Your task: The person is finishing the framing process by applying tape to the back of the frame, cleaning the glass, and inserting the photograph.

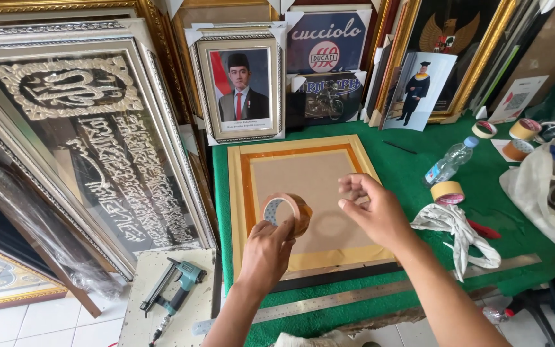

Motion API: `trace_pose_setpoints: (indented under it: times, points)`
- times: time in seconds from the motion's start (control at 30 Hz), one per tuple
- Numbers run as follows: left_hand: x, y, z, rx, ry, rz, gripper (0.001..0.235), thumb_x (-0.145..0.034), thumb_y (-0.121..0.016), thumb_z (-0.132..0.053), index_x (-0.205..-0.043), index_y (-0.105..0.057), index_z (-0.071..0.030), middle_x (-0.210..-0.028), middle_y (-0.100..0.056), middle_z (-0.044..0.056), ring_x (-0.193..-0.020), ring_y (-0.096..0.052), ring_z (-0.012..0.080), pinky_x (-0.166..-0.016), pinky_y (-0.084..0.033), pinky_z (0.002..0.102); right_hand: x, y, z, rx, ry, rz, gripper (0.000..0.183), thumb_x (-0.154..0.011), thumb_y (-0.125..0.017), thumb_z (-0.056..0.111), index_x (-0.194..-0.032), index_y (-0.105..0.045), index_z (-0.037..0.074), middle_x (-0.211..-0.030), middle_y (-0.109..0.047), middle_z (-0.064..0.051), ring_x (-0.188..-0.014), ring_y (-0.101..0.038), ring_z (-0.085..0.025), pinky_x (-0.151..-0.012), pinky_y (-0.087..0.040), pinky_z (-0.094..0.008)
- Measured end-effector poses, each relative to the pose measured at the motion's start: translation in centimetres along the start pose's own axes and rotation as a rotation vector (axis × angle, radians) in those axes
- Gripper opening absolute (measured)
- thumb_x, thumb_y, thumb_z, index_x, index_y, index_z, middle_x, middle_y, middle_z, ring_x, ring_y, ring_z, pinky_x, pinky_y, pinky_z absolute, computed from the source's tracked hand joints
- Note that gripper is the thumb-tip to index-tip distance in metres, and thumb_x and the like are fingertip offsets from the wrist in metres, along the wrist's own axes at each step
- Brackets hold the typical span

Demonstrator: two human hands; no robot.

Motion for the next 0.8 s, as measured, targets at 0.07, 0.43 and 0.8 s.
trace_pose_setpoints:
  times: [0.07, 0.43, 0.8]
  points:
    - [-0.3, 0.4, -1.0, 0.004, -0.07, -0.022, 0.03, -0.075, -0.055, 0.0, -0.104, -0.05, -0.007, -0.061, -0.055, 0.009, -0.052, -0.047, 0.0275, -0.068, -0.043, 0.035, -0.1, -0.2, 0.2, 0.033, -0.038, 0.032, 0.035, -0.075, -0.058, 0.017, -0.11, -0.055, 0.014, -0.102, -0.062, 0.001, -0.084, -0.057, -0.009, -0.065, -0.046, -0.023]
    - [-1.3, 1.0, -3.3, -0.005, -0.206, -0.003, 0.023, -0.083, -0.045, 0.002, -0.104, -0.05, -0.005, -0.056, -0.049, 0.007, -0.049, -0.046, 0.0265, -0.083, -0.042, 0.039, -0.2, -1.9, 0.4, 0.203, -0.033, 0.096, 0.011, -0.071, -0.068, 0.02, -0.079, -0.07, 0.013, -0.076, -0.071, 0.004, -0.07, -0.064, -0.01, -0.068, -0.049, -0.023]
    - [-0.7, -3.4, 2.6, 0.017, 0.309, 0.293, 0.043, -0.081, -0.047, -0.058, -0.08, -0.055, -0.016, -0.05, -0.058, 0.007, -0.064, -0.065, 0.0253, -0.091, -0.035, 0.032, 1.9, -2.8, -7.8, -0.308, -0.388, 0.063, 0.012, -0.081, -0.059, 0.015, -0.086, -0.066, 0.007, -0.078, -0.067, -0.006, -0.079, -0.057, -0.015, -0.077, -0.042, -0.029]
Point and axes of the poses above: each hand's wrist, its own x-axis away from the middle knuckle, its own y-axis out of the back of the hand, z = x × y, the point moved 6 cm from there along -x, towards the middle knuckle
